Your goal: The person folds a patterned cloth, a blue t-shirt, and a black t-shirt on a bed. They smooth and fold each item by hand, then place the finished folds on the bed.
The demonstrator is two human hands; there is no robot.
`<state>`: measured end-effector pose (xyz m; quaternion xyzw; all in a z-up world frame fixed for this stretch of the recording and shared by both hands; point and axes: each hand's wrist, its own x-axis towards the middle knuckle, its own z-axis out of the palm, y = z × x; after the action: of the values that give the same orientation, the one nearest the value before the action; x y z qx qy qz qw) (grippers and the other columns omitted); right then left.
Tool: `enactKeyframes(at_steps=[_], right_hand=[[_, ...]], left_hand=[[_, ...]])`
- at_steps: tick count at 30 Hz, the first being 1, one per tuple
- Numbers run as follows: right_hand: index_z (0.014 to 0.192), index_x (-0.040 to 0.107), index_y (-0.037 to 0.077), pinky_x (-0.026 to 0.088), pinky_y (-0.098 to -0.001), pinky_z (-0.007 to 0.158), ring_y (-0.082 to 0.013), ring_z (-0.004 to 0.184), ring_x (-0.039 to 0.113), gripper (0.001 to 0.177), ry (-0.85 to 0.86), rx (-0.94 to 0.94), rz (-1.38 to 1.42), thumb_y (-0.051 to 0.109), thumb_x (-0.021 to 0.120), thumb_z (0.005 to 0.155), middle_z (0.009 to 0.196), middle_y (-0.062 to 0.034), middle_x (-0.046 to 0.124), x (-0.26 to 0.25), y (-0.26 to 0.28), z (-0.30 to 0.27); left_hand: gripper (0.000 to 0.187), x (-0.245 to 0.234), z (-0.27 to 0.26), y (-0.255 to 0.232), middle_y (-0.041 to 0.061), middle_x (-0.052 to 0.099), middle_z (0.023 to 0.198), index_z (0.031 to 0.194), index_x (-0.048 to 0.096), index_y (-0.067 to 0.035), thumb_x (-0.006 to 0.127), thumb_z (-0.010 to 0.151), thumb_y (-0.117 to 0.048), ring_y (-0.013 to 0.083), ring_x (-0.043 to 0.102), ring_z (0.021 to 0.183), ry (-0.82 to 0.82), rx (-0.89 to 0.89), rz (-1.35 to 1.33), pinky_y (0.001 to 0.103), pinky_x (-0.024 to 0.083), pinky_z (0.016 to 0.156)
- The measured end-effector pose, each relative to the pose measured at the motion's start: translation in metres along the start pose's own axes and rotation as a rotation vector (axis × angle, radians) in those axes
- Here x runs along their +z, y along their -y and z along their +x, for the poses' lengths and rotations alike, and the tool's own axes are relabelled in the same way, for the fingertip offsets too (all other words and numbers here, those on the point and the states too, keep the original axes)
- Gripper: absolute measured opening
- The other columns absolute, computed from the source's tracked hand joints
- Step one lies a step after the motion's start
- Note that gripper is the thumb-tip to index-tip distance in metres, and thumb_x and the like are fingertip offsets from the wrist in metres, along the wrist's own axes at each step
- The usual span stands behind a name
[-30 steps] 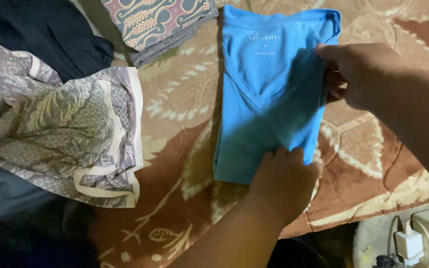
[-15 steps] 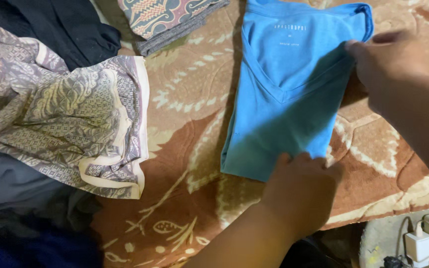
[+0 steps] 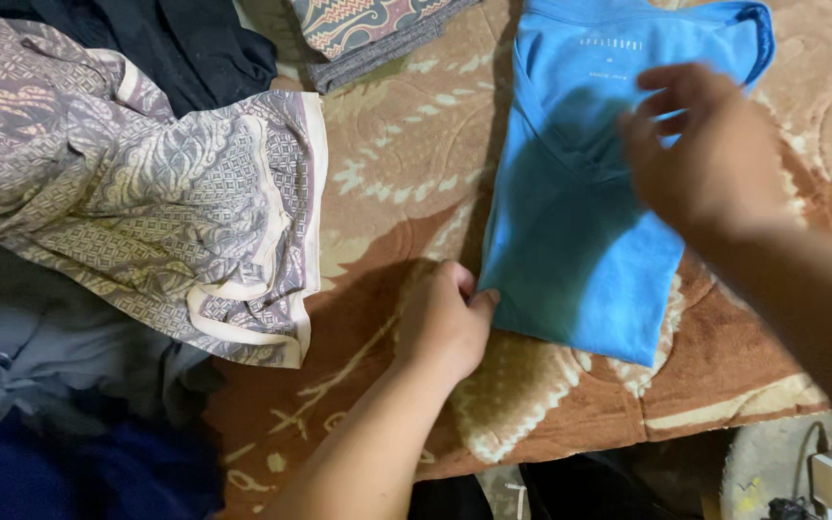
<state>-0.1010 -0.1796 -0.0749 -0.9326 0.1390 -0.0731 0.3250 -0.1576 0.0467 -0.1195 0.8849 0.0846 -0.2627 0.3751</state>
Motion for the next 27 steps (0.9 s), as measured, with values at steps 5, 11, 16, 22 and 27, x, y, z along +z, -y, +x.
enactKeyframes(at_steps=[5, 11, 16, 22, 27], right_hand=[[0.154, 0.032, 0.004, 0.029, -0.0619, 0.114, -0.0420, 0.144, 0.032, 0.103, 0.316, -0.477, -0.143, 0.034, 0.081, 0.069, 0.155, -0.0254, 0.038, 0.024, 0.027, -0.094], [0.164, 0.025, 0.018, 0.019, -0.0571, 0.117, -0.0299, 0.151, 0.021, 0.087, 0.409, -0.271, -0.407, 0.011, 0.058, 0.084, 0.169, -0.0107, 0.025, 0.035, 0.054, -0.129], [0.153, 0.038, 0.007, 0.027, -0.0497, 0.114, -0.0364, 0.148, 0.031, 0.067, 0.458, -0.273, -0.166, 0.010, 0.058, 0.088, 0.158, -0.0189, 0.038, 0.030, 0.079, -0.119], [0.150, 0.048, 0.007, 0.038, -0.0418, 0.115, -0.0315, 0.140, 0.047, 0.065, 0.570, -0.184, 0.056, 0.009, 0.057, 0.085, 0.151, -0.0169, 0.052, 0.035, 0.137, -0.152], [0.148, 0.051, 0.001, 0.036, -0.0480, 0.109, -0.0387, 0.139, 0.049, 0.062, 0.548, -0.464, 0.074, 0.024, 0.069, 0.093, 0.151, -0.0231, 0.052, 0.050, 0.191, -0.173]], left_hand=[[0.024, -0.005, 0.009, 0.012, 0.007, 0.067, 0.079, 0.091, 0.066, -0.004, 0.078, 0.083, -0.023, 0.0209, 0.063, 0.075, 0.153, -0.118, -0.313, 0.039, 0.052, 0.069], [0.031, -0.010, 0.008, 0.011, 0.006, 0.064, 0.087, 0.099, 0.062, -0.004, 0.077, 0.083, -0.026, 0.0197, 0.063, 0.081, 0.251, -0.039, -0.914, 0.036, 0.054, 0.071], [0.078, -0.040, -0.006, 0.000, 0.013, 0.069, 0.115, 0.126, 0.062, -0.013, 0.060, 0.075, -0.071, 0.0299, 0.064, 0.102, 0.596, -0.361, -1.380, 0.046, 0.054, 0.086], [0.102, -0.080, -0.019, 0.015, 0.020, 0.064, 0.127, 0.139, 0.059, -0.007, 0.046, 0.076, -0.087, 0.0345, 0.061, 0.113, 0.752, -0.264, -1.673, 0.051, 0.050, 0.097], [0.094, -0.101, -0.022, 0.043, 0.020, 0.064, 0.130, 0.139, 0.058, -0.005, 0.046, 0.084, -0.080, 0.0347, 0.062, 0.116, 0.816, -0.059, -1.840, 0.050, 0.049, 0.102]])
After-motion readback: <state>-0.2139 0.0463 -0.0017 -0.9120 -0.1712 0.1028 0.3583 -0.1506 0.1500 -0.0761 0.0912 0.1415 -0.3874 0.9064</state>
